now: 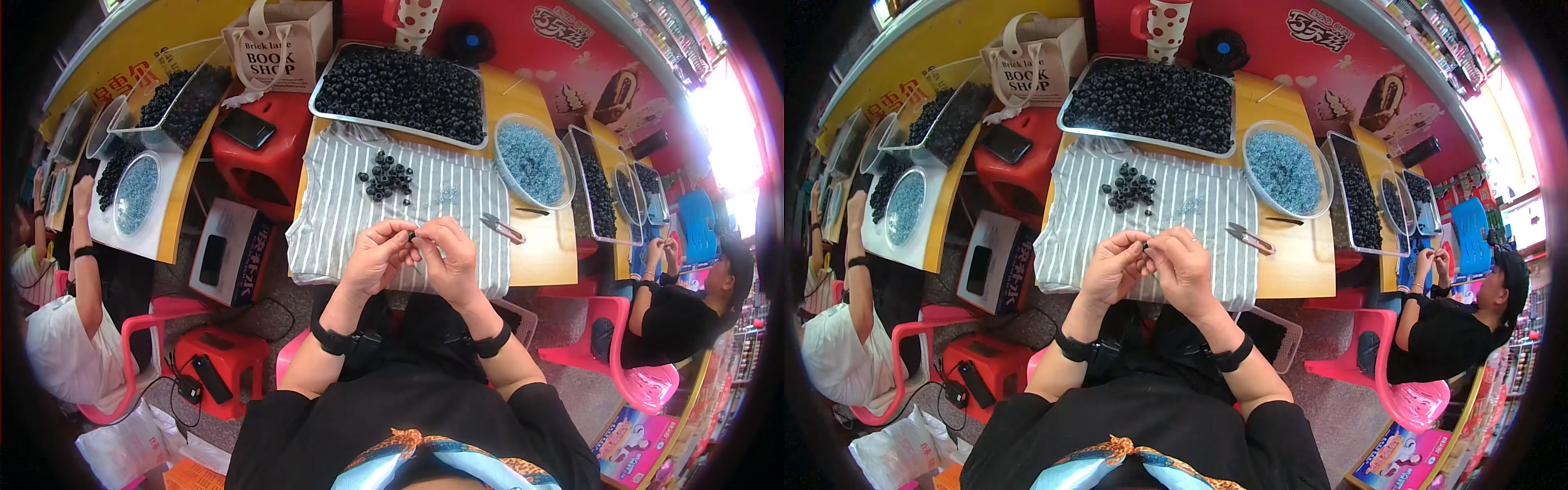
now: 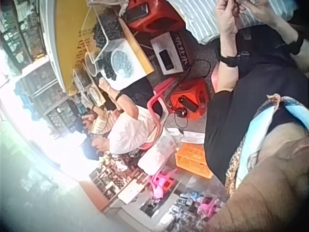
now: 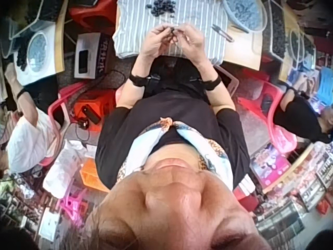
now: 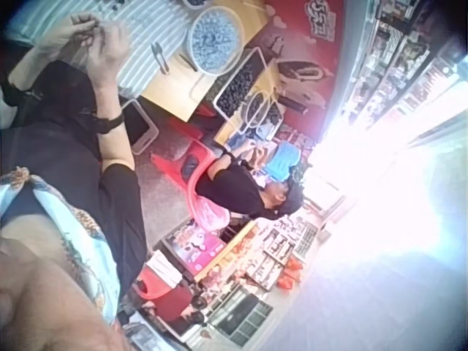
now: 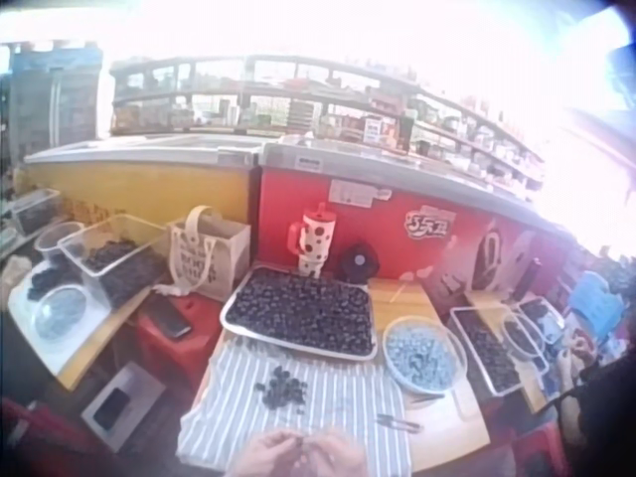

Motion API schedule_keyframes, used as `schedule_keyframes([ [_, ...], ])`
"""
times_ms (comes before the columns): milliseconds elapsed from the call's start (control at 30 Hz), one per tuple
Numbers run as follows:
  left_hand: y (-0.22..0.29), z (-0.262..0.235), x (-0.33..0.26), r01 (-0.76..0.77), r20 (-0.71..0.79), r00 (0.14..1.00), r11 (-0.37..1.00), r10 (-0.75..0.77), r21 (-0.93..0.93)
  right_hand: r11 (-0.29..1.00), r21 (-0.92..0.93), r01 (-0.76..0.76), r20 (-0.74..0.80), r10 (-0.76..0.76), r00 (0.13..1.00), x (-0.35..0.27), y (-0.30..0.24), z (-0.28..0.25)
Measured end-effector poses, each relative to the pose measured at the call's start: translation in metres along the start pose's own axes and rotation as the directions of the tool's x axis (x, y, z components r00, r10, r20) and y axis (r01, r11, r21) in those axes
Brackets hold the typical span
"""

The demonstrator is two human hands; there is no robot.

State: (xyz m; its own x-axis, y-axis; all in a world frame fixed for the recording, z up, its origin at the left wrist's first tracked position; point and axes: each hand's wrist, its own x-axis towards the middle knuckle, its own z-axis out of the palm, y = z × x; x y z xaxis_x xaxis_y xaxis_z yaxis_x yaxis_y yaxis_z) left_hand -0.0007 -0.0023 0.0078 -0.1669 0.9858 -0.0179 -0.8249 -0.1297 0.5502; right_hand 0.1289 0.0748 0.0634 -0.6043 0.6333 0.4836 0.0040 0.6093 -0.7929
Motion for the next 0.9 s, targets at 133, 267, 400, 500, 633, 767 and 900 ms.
schedule_keyframes([
  [133, 0.001, 0.0, 0.0, -0.01, -0.012, 1.0, 1.0, 0.009, -0.006, 0.992, -0.117, 0.048, -0.073, -0.057, 0.996, -0.005, 0.003, 0.009],
  [267, 0.001, 0.002, 0.0, -0.006, -0.011, 1.0, 1.0, 0.006, -0.012, 0.994, -0.1, 0.036, -0.074, -0.043, 0.996, -0.007, 0.007, 0.01],
  [400, 0.002, 0.003, 0.0, -0.015, -0.007, 1.0, 1.0, 0.015, -0.019, 0.988, -0.113, 0.102, -0.075, -0.111, 0.991, -0.003, 0.004, 0.008],
  [500, 0.001, -0.003, -0.001, -0.018, 0.009, 1.0, 0.998, 0.018, -0.062, 0.925, -0.252, 0.284, 0.031, -0.286, 0.958, 0.005, -0.001, 0.001],
  [633, 0.002, -0.006, 0.001, -0.017, 0.029, 0.999, 0.994, 0.02, -0.111, 0.985, 0.001, 0.17, 0.1, -0.169, 0.98, 0.012, 0.004, -0.005],
  [767, 0.002, -0.004, 0.0, -0.028, -0.002, 1.0, 0.988, 0.028, -0.154, 0.973, -0.223, -0.056, 0.11, 0.082, 0.99, 0.043, 0.019, -0.008],
  [900, 0.002, -0.004, 0.001, -0.027, 0.009, 1.0, 0.982, 0.029, -0.189, 0.912, -0.388, 0.133, 0.291, -0.016, 0.957, 0.066, 0.036, 0.004],
])
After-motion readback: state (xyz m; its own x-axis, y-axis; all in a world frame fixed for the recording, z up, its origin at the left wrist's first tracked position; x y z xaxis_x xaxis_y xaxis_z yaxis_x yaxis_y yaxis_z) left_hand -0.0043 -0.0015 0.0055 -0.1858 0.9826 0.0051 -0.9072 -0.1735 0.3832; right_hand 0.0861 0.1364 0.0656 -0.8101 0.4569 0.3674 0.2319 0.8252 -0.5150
